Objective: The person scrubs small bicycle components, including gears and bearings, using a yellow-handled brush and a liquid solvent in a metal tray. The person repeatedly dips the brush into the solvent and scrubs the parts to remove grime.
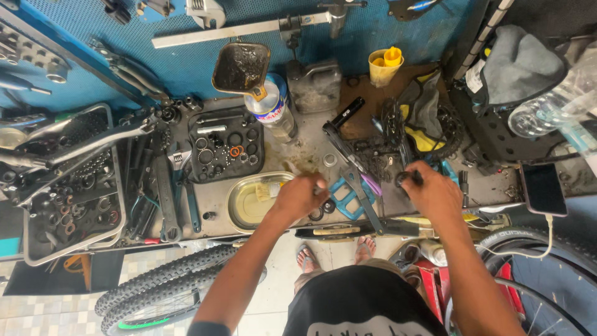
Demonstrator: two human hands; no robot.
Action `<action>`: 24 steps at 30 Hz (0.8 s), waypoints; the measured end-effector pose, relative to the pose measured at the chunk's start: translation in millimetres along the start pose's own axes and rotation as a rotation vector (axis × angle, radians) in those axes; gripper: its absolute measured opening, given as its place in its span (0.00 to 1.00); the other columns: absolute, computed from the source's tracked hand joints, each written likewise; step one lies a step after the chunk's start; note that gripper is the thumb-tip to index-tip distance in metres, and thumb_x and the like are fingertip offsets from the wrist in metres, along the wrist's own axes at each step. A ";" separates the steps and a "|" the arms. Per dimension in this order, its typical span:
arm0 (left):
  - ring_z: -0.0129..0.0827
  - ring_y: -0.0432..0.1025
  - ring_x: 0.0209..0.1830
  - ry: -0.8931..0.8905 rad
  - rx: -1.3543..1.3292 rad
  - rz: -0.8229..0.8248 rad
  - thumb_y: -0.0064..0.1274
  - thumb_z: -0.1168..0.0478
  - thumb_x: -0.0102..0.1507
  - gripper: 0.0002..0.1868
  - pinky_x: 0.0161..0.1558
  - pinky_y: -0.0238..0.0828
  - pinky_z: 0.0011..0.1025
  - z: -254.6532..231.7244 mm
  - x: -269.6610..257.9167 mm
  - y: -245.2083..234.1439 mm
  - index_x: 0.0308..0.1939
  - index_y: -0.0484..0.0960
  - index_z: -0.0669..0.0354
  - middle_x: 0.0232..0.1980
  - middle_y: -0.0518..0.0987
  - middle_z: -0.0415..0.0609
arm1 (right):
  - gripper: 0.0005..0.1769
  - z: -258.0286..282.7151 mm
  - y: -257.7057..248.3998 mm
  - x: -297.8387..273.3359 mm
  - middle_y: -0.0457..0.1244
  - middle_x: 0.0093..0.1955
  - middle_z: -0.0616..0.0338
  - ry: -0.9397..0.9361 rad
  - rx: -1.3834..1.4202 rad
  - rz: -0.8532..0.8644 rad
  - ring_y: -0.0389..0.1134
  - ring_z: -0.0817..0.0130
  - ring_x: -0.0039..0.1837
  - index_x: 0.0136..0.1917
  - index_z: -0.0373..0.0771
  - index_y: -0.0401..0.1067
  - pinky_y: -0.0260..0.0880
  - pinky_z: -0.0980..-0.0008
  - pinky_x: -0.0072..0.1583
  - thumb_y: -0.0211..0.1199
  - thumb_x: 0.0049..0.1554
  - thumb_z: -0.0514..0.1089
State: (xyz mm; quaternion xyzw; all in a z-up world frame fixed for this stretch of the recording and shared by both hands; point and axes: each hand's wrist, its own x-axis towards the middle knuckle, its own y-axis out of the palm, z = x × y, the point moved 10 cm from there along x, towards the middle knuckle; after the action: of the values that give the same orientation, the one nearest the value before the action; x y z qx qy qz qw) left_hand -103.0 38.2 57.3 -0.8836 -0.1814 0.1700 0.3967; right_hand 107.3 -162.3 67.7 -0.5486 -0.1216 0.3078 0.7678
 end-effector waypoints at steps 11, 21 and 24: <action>0.58 0.77 0.47 -0.110 -0.050 -0.454 0.54 0.68 0.57 0.20 0.47 0.74 0.48 147.3 -65.7 -32.0 0.55 0.79 0.58 0.49 0.82 0.62 | 0.13 242.0 156.8 -35.1 0.70 0.40 0.47 -0.670 0.022 0.263 0.73 0.47 0.47 0.54 0.44 0.73 0.71 0.47 0.51 0.64 0.55 0.47; 0.54 0.78 0.47 -0.324 0.105 -0.347 0.56 0.65 0.60 0.15 0.48 0.75 0.47 138.8 -80.2 -46.0 0.51 0.80 0.55 0.47 0.85 0.54 | 0.22 269.0 174.9 -46.6 0.69 0.56 0.46 -0.751 0.221 0.339 0.70 0.46 0.59 0.62 0.41 0.69 0.70 0.49 0.58 0.63 0.53 0.39; 0.55 0.76 0.49 -0.205 0.211 -0.429 0.58 0.64 0.59 0.13 0.50 0.73 0.48 111.2 -67.9 -56.6 0.48 0.81 0.57 0.48 0.83 0.56 | 0.21 256.5 139.3 -50.8 0.69 0.56 0.48 -0.813 0.332 0.216 0.71 0.50 0.58 0.61 0.41 0.70 0.70 0.52 0.57 0.64 0.53 0.40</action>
State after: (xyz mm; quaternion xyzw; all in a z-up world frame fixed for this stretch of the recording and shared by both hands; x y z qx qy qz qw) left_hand -222.5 113.4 41.4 -0.7570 -0.3850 0.1886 0.4931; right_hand -114.1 32.9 42.1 -0.2622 -0.3042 0.5919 0.6989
